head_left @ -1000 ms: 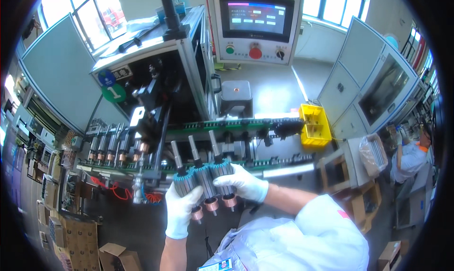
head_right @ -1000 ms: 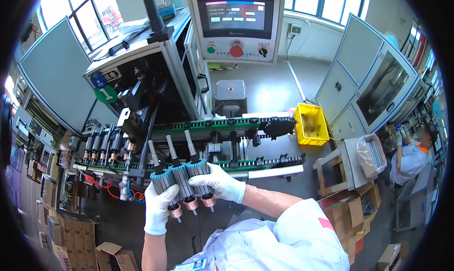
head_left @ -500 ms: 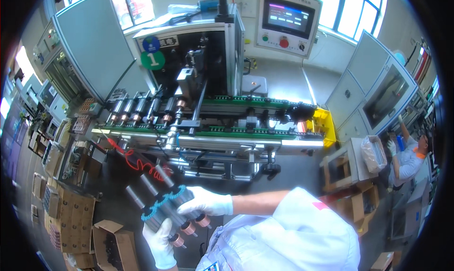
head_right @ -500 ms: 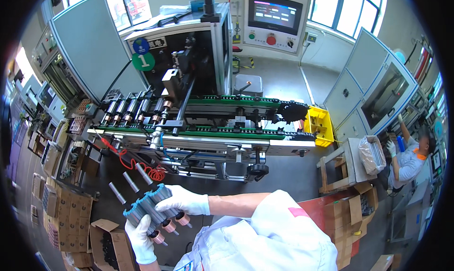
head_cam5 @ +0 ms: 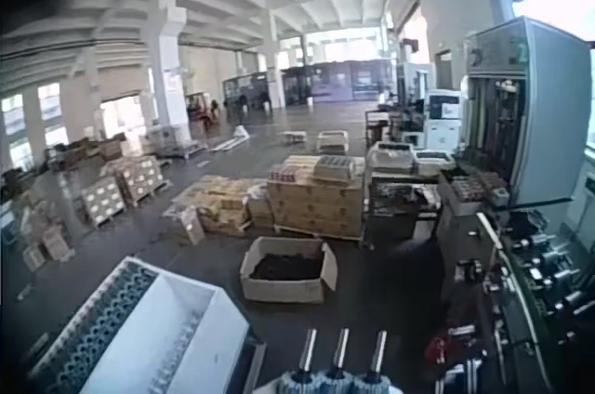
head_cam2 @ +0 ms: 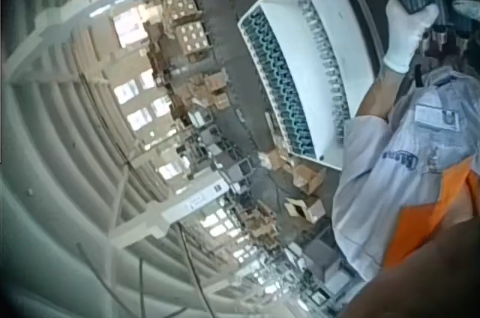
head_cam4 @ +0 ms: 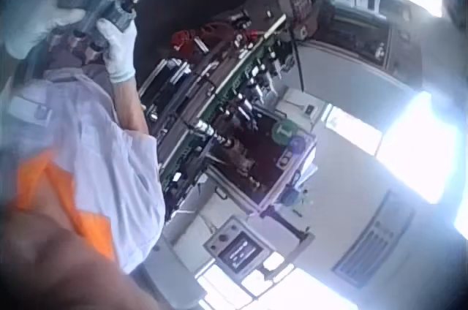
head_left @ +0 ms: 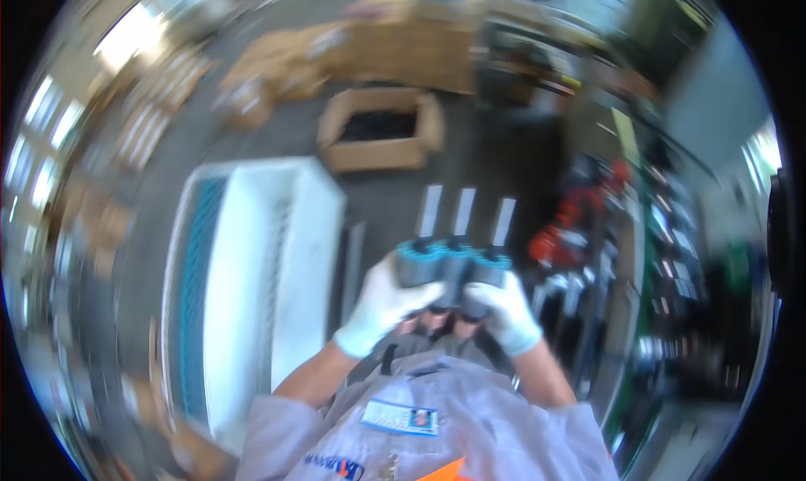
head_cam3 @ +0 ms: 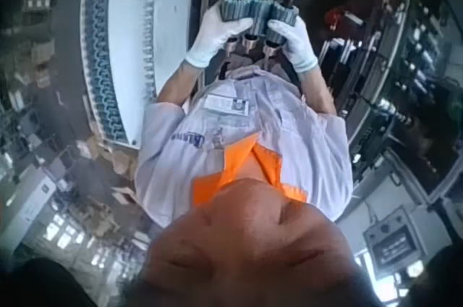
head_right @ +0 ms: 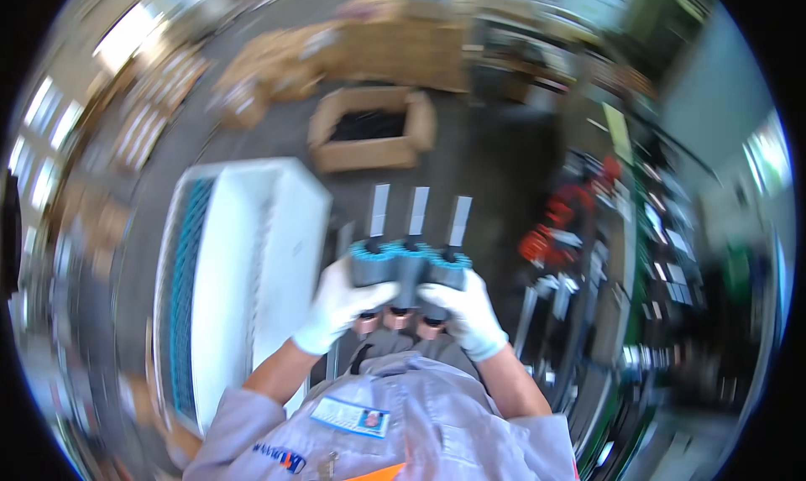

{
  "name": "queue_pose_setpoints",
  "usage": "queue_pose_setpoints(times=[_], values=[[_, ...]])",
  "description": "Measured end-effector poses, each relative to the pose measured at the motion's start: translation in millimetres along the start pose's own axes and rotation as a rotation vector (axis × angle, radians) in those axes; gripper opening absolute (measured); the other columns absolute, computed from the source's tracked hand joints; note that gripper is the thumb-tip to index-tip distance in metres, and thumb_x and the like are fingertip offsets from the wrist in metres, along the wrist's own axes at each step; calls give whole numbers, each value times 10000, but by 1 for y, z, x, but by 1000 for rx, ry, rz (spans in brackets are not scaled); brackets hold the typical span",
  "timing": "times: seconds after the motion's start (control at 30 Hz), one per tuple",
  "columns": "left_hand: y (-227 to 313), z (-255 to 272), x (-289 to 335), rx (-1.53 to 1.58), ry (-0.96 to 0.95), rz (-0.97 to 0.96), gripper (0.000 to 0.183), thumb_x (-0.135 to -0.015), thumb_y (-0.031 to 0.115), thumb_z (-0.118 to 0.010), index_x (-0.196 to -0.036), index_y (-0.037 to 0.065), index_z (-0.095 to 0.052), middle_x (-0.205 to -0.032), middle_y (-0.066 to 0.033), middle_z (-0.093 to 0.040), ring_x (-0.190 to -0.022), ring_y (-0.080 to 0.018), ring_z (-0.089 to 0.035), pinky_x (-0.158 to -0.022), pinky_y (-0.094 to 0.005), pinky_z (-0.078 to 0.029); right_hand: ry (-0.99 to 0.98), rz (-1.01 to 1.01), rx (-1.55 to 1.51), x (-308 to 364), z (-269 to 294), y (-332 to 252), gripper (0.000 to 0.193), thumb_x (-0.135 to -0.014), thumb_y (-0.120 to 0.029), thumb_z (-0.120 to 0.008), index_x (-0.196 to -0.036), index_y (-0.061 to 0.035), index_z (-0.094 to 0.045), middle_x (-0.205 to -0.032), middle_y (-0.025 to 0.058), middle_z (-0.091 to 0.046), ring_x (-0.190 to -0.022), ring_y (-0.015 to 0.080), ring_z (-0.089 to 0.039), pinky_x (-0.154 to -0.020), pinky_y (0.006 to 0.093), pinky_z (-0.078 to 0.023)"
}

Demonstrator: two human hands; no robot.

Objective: The person picks up a wrapped package of metal shafts, carries it to a workstation, and removes the shafts one by one. The person then picks up four assembled rotors from a conveyor belt and places them into a storage bin. Finally, the person walks to a stack of boxes and picks up one box.

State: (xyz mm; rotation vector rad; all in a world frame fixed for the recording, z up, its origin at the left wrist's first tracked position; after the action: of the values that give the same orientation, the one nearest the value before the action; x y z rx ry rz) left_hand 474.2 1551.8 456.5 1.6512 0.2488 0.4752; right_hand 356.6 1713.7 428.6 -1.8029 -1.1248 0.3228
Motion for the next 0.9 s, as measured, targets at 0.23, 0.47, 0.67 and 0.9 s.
queue_pose_setpoints(times=[0.23,0.47,0.67,0.9], values=[[-30,107,78,175,503,-56,589,-774,183,-823,-1241,-19,-528,-987,-45,-651,-801,-74,-602,-667,-234,-500,-403,-324,99,-80,-115,47,399,-802,-77,-719,-1163,33,-590,-1032,84,-672,-896,161,-667,-796,309,-565],[-75,229,203,409,954,-132,530,-789,105,-803,-1242,-16,-555,-1130,-54,-650,-1003,-131,-616,-894,-297,-501,-759,-583,247,-119,-288,157,432,-800,-25,-725,-1200,30,-571,-1057,72,-665,-936,154,-643,-864,317,-517],[-125,305,317,677,1200,-162,386,-850,71,-722,-1198,-34,-593,-1091,-94,-677,-944,-166,-668,-847,-328,-556,-1056,-752,395,-119,-405,304,419,-787,-23,-778,-1156,8,-581,-1030,57,-671,-887,118,-648,-823,284,-540],[-227,323,356,1007,1314,-149,369,-832,166,-730,-1128,-15,-602,-919,-100,-689,-758,-169,-691,-539,-331,-578,-1034,-1088,656,-118,-422,434,351,-840,-32,-701,-1174,5,-600,-1085,94,-664,-920,197,-663,-813,334,-562]])
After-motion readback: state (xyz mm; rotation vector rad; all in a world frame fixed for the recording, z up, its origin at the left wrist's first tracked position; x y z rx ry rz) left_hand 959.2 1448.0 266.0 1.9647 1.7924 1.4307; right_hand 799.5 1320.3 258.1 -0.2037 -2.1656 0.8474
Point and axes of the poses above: each hand's wrist, its own x-axis away from the middle knuckle, its own z-axis out of the back of the hand, y = z × x, the point moved 2 cm from there along -x, towards the middle knuckle
